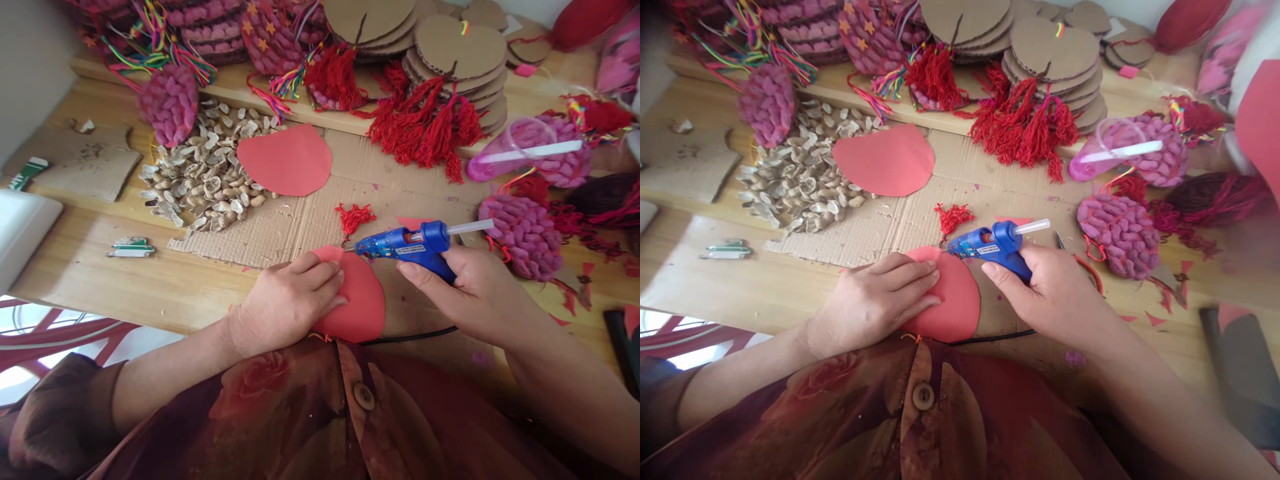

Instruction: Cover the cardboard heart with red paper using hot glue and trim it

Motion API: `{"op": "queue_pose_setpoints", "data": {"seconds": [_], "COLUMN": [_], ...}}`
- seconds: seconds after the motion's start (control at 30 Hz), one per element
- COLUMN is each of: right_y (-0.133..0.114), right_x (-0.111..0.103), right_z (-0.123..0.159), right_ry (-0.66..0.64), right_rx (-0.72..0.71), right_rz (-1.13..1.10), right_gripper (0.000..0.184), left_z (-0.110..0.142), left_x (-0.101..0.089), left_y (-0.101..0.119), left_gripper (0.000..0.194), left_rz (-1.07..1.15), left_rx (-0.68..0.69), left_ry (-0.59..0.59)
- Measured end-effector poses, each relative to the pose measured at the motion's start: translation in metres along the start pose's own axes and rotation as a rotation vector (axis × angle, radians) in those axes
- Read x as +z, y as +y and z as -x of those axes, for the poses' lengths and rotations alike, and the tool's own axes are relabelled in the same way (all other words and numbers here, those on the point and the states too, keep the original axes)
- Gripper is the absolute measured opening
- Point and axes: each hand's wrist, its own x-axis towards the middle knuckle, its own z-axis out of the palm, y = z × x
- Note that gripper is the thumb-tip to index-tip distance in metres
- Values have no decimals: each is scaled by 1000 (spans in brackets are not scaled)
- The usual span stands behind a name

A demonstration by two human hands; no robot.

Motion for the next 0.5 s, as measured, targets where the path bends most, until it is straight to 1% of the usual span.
{"op": "queue_pose_setpoints", "data": {"seconds": [0.13, 0.23, 0.33, 0.43, 0.5], "right_y": [1, 2, 3, 4, 3], "right_x": [0, 0, 1, 2, 3], "right_z": [3, 4, 6, 8, 9], "right_ry": [21, 29, 41, 27, 32], "right_rx": [0, -1, 15, 45, 34], "right_rz": [-25, -33, -39, -92, -116], "right_gripper": [37, 36, 38, 40, 40], "left_z": [-1, -1, -1, -1, -1], "left_x": [0, 0, 0, 1, 1], "left_y": [0, 0, 1, 1, 1], "left_gripper": [29, 30, 29, 29, 29], "left_rz": [-7, -24, -32, -24, -21], "left_rx": [2, 6, 5, 7, 10], "left_ry": [-3, 18, 20, 19, 24]}}
